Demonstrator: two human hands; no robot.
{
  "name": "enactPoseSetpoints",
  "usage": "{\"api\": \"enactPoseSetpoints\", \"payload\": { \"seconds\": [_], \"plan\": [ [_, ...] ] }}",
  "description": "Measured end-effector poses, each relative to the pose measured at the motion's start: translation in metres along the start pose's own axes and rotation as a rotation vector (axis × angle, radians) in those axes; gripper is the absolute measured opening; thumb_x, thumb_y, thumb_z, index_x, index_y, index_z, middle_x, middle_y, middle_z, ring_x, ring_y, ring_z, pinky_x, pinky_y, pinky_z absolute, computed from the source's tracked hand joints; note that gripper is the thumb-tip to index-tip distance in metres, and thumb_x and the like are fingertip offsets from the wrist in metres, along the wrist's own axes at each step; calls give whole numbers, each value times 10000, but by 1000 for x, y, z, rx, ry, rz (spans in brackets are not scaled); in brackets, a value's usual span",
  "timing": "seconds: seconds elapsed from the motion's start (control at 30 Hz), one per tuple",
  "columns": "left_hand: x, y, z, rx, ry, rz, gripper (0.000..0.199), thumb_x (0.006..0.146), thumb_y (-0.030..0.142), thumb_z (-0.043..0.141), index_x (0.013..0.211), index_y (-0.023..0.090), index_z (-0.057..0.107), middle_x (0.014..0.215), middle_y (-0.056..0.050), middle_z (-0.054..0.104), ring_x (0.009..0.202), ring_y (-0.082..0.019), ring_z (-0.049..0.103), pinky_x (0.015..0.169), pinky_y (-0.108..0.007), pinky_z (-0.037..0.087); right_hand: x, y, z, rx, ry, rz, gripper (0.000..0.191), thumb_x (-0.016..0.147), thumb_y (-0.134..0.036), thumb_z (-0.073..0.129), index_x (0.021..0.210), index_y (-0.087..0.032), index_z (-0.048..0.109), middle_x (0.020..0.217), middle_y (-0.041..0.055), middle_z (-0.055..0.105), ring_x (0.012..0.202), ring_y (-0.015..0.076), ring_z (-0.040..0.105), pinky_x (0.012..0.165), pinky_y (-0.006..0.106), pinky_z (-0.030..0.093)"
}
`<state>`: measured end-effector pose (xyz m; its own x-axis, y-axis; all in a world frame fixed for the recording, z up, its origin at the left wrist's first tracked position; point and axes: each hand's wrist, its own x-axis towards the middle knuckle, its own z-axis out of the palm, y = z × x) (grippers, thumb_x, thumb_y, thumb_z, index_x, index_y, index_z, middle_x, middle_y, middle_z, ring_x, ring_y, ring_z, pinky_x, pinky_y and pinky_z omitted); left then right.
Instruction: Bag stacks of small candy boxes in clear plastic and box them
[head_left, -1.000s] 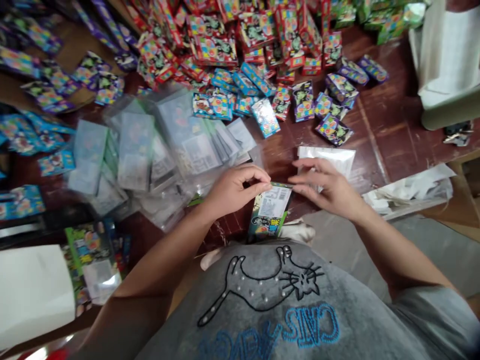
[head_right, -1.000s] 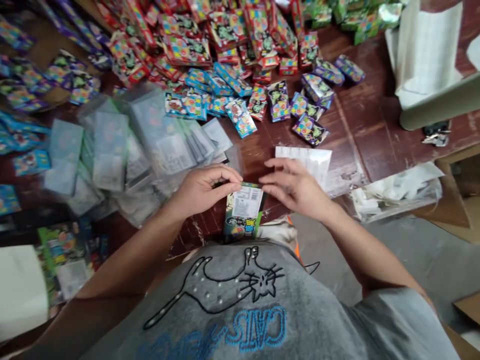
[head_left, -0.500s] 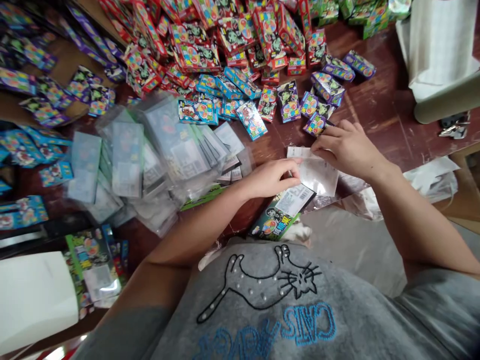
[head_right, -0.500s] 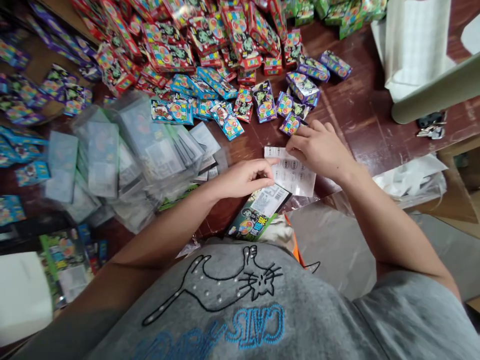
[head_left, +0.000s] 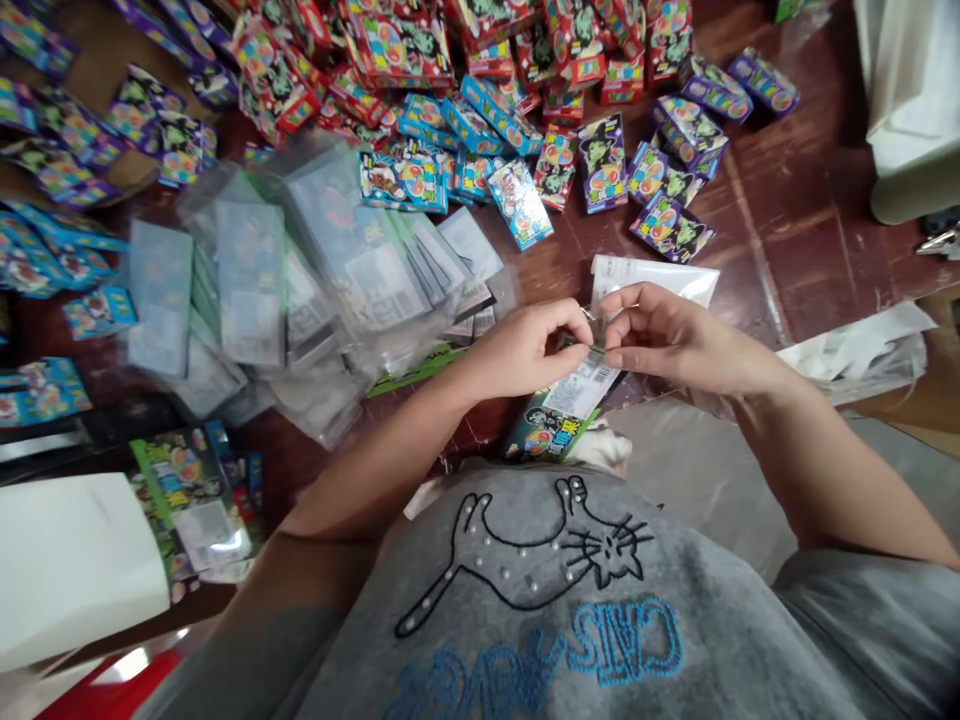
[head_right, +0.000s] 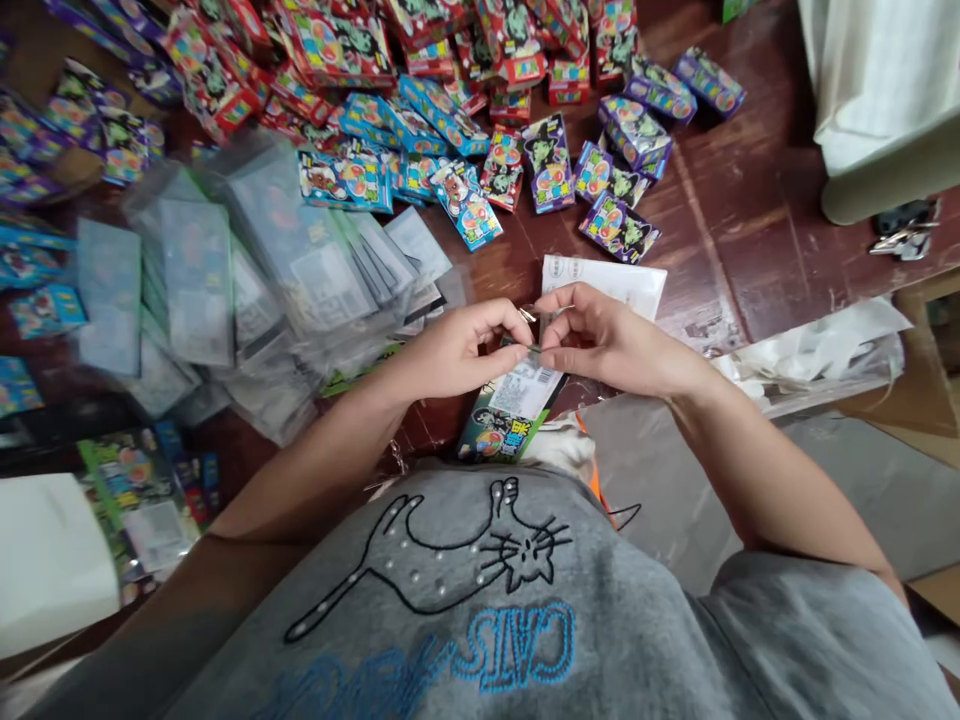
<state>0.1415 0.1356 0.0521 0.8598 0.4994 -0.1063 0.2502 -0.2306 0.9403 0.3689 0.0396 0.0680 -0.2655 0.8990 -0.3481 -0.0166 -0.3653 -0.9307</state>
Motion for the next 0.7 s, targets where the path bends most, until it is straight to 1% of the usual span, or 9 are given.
{"api": "enactPoseSetpoints", "payload": {
  "seconds": [0.07,0.17,0.27,0.33,0.43,0.5,0.57,0.63,0.7],
  "plan": [
    [-4,-1,-1,1,14,-10,61,930,191,649,977,193,689,869,-6,734,683,-114,595,638,-263,425,3,5,5,-84,41,-58,651,896,-448,872,1404,-255,513,914,-20,667,795,147,639,745,323,544],
    [-10,-3,-4,13,39,-20,83,930,202,648,996,192,697,918,-26,750,759,-136,646,682,-278,463,-1,6,15,-399,182,-218,814,936,-418,827,1612,-280,396,1007,20,680,882,204,638,840,404,555],
    [-16,-2,-7,-1,62,-30,84,910,190,663,990,195,687,946,-34,756,841,-156,685,744,-292,504,-7,5,30,-795,314,-348,788,1013,-380,719,1699,-301,340,1091,64,744,965,276,634,967,521,513],
    [-21,-1,-6,-24,79,-37,106,883,208,720,978,199,673,945,-31,752,852,-162,687,756,-295,517,-9,6,41,-959,355,-379,755,1064,-342,629,1735,-298,286,1093,67,797,985,299,637,1015,563,465],
    [-30,-3,-10,-42,116,-54,253,812,285,851,938,207,646,884,-7,714,795,-155,651,711,-291,510,-3,8,55,-999,354,-411,800,1087,-324,571,1780,-300,172,1098,64,830,1003,313,653,1047,588,437],
    [-41,-9,-21,-56,173,-62,298,800,316,883,918,211,630,869,4,695,785,-150,645,706,-294,520,3,10,60,-931,324,-426,830,1077,-374,590,1786,-320,162,1175,85,819,1058,336,674,1071,619,447],
    [-61,-16,-39,-86,365,-68,316,822,346,895,950,223,634,928,3,716,851,-159,683,759,-311,561,8,14,63,-796,358,-460,862,1050,-448,633,1777,-354,179,1342,120,760,1171,363,676,1113,648,467],
    [-88,-24,-57,-155,694,-60,353,856,403,908,1071,272,662,1021,18,744,940,-165,717,819,-326,598,12,23,69,-587,463,-497,902,1018,-501,670,1763,-404,169,1516,138,639,1283,362,655,1134,636,511],
    [-118,-31,-63,-239,971,-28,453,899,452,895,1269,375,645,1118,49,758,1013,-161,733,858,-327,618,15,34,80,-355,514,-481,935,996,-532,690,1746,-461,135,1586,127,547,1291,329,669,1085,587,586]
  ]
}}
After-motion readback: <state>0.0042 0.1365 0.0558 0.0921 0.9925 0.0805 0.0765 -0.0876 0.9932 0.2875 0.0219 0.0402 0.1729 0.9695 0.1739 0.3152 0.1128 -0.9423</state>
